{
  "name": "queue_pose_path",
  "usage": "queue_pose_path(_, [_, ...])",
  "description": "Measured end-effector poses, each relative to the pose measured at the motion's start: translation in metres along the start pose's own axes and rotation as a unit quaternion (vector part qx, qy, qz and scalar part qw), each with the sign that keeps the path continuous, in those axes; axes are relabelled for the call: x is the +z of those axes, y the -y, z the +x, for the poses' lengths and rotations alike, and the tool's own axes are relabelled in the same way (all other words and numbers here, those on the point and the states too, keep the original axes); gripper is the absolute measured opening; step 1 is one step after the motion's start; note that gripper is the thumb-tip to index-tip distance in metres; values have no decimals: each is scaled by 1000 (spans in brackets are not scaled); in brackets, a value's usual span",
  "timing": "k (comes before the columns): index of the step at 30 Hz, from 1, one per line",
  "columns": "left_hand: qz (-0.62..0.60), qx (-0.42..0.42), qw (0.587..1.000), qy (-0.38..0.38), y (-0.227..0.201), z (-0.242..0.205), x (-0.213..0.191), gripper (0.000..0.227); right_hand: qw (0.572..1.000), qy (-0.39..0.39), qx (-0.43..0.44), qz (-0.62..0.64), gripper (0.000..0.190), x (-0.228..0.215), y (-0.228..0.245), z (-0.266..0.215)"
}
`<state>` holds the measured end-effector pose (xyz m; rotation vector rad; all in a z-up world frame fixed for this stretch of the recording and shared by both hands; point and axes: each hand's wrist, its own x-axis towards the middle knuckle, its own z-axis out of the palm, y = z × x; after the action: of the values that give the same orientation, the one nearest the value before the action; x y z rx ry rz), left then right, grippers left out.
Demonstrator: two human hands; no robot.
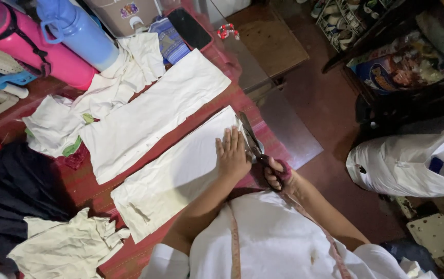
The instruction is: The person uses scissors to cut a piece of white fabric on a red table. They repeatedly fold the fabric and trim it into smaller rectangular pieces, stacking the cut sections on the table.
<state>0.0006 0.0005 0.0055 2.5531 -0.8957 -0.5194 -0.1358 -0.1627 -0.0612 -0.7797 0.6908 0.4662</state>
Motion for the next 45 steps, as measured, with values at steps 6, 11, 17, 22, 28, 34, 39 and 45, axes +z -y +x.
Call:
queue_pose_path(6, [-1, 7, 1000, -15, 2, 0, 3, 77, 1000, -17, -1, -12, 58, 13, 12, -5])
queue_pose_path(11, [-12, 0, 1000, -11, -1, 0, -2, 75, 999, -14, -18, -44, 62, 9, 12, 3])
queue_pose_path(17, [-37, -5, 995, -93, 11, 16, 15, 57, 995, -14, -83, -60, 56, -4, 12, -6])
queue_pose_path(22, [12, -19, 953, -301, 36, 51, 56, 27, 992, -30, -113, -47, 58, -23, 13, -33])
queue_pose_path(28, [-21, -98, 961, -256, 19, 59, 37, 36, 987, -28, -154, -27, 46, -45, -11, -46])
queue_pose_path(34, [-73, -131, 972, -180, 26, 65, 42, 23, 988, -18, -155, 12, 45, -22, -7, -68])
queue_pose_path(39, [-372, 36, 900, -223, 46, 57, 61, 22, 983, -9, -176, -55, 49, -17, 0, -75])
queue_pose_path(45, [-369, -120, 903, -184, 126, 7, 37, 34, 983, 38, -155, -89, 44, -31, 12, -61])
